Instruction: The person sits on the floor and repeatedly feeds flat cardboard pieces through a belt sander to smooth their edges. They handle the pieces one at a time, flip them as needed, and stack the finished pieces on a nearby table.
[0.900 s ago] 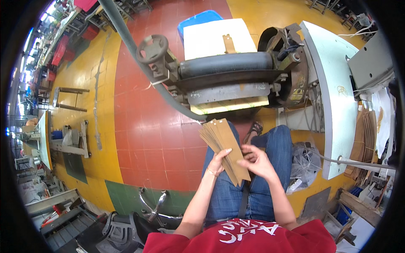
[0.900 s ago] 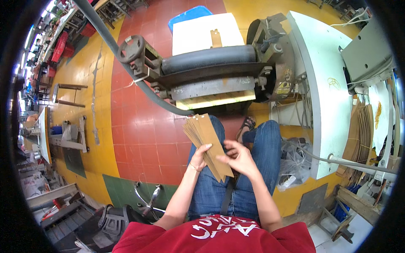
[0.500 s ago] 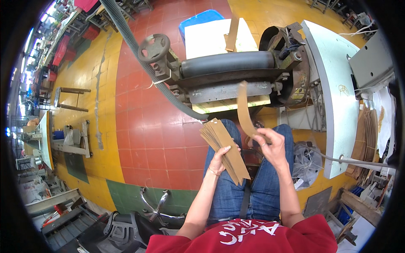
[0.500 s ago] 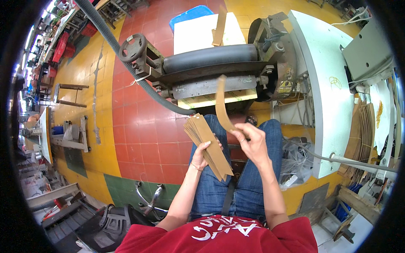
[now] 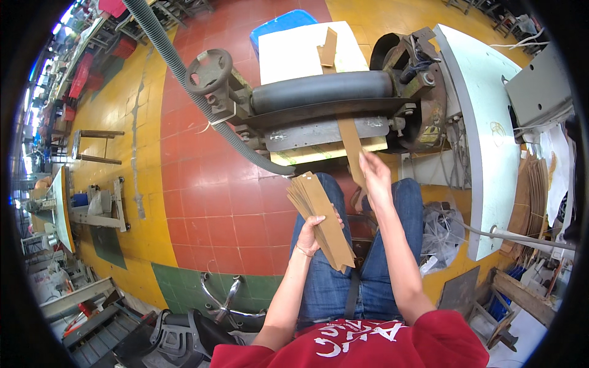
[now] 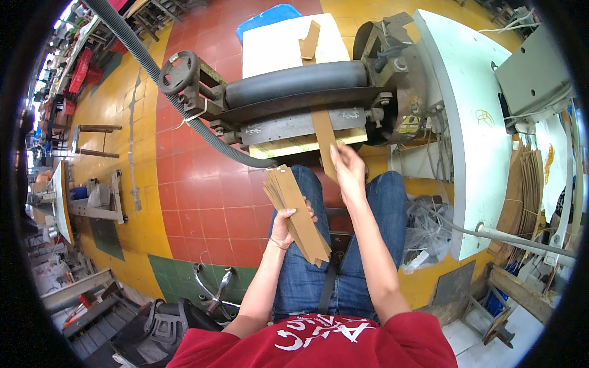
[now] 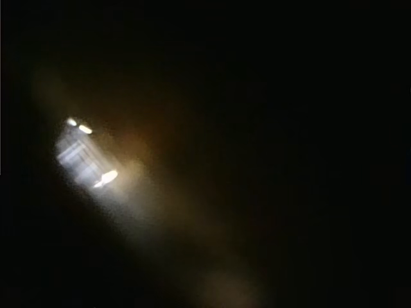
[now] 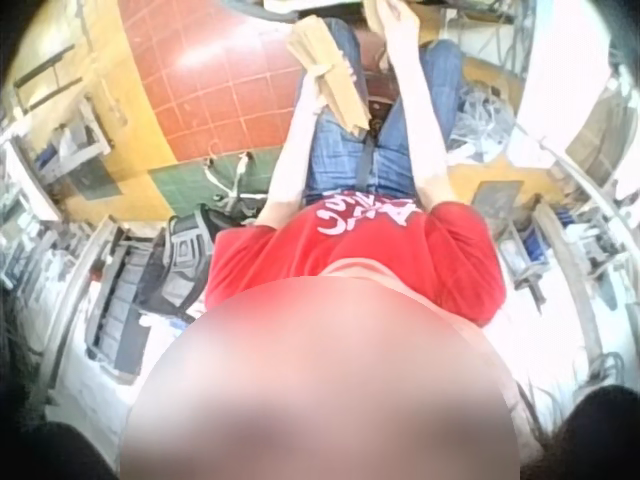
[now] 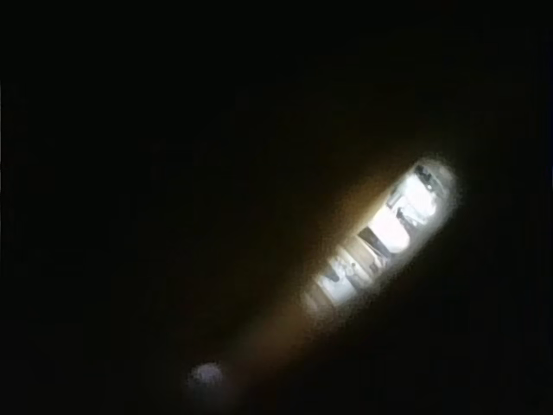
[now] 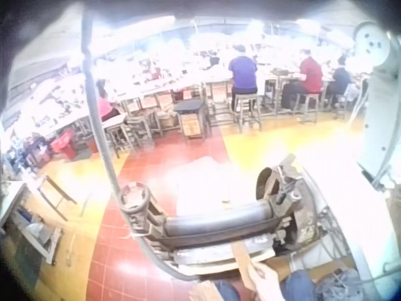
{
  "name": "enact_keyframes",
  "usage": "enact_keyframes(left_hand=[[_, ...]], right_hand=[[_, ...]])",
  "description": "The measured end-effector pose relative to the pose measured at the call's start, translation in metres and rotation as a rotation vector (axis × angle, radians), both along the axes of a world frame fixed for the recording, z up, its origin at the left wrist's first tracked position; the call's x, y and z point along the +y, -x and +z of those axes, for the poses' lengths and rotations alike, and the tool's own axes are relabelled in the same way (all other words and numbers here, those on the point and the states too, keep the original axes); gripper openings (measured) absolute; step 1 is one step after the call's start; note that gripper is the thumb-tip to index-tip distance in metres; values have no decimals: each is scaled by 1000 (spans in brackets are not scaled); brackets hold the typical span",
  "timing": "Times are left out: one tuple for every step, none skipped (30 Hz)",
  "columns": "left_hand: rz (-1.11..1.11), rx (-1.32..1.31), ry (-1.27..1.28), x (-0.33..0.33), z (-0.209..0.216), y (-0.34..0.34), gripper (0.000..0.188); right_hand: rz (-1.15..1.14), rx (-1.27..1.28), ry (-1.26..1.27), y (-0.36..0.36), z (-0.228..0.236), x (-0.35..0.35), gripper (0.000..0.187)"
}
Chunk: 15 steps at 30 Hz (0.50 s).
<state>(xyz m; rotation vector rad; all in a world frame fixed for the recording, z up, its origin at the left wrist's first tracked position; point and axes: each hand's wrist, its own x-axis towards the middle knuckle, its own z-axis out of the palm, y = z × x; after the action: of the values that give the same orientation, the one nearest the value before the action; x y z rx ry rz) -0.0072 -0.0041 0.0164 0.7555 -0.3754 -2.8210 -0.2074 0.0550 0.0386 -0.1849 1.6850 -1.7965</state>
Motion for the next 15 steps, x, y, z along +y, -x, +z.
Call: enact_keyframes(left_hand=[[-22, -22, 21, 0, 1, 0, 52], [-51, -48, 49, -1, 2, -1, 51], [-36, -60, 47, -2, 3, -2, 48], [-26, -74, 47, -1, 4, -2, 45], [-15, -74, 44, -1, 4, -2, 42], [-25, -106, 51, -1, 4, -2, 40], [-39, -131, 51, -1, 3, -3, 38], [-45, -147, 47, 0, 2, -4, 37], [-44, -144, 44, 2, 2, -4, 36], [-37, -127, 43, 3, 1, -5, 35], [-30, -104, 46, 2, 0, -5, 35], [-28, -91, 16, 3, -1, -6, 35], [-25, -74, -13, 2, -2, -6, 34], [-17, -39, -40, 2, -3, -6, 34], [-15, -65, -26, 2, -4, -6, 34]], right_hand=[[-106, 33, -98, 1, -3, -7, 49], [-209, 78, -132, 0, -5, -14, 54], [-277, 178, -106, -2, -6, -18, 59], [-272, 267, -152, -11, -3, -10, 69], [-211, 220, -201, -22, 3, 1, 66], [-158, 136, -295, -35, 10, 16, 63], [63, 129, -209, -51, 21, 35, 59], [249, 13, -256, -65, 32, 54, 55], [399, 58, -275, -74, 43, 68, 52], [532, 56, -360, -82, 53, 77, 48], [446, 200, -309, -88, 60, 80, 35], [417, 257, -382, -87, 66, 82, 32], [397, 325, -424, -85, 70, 81, 29], [376, 396, -464, -81, 73, 77, 25], [340, 426, -421, -77, 75, 73, 19]])
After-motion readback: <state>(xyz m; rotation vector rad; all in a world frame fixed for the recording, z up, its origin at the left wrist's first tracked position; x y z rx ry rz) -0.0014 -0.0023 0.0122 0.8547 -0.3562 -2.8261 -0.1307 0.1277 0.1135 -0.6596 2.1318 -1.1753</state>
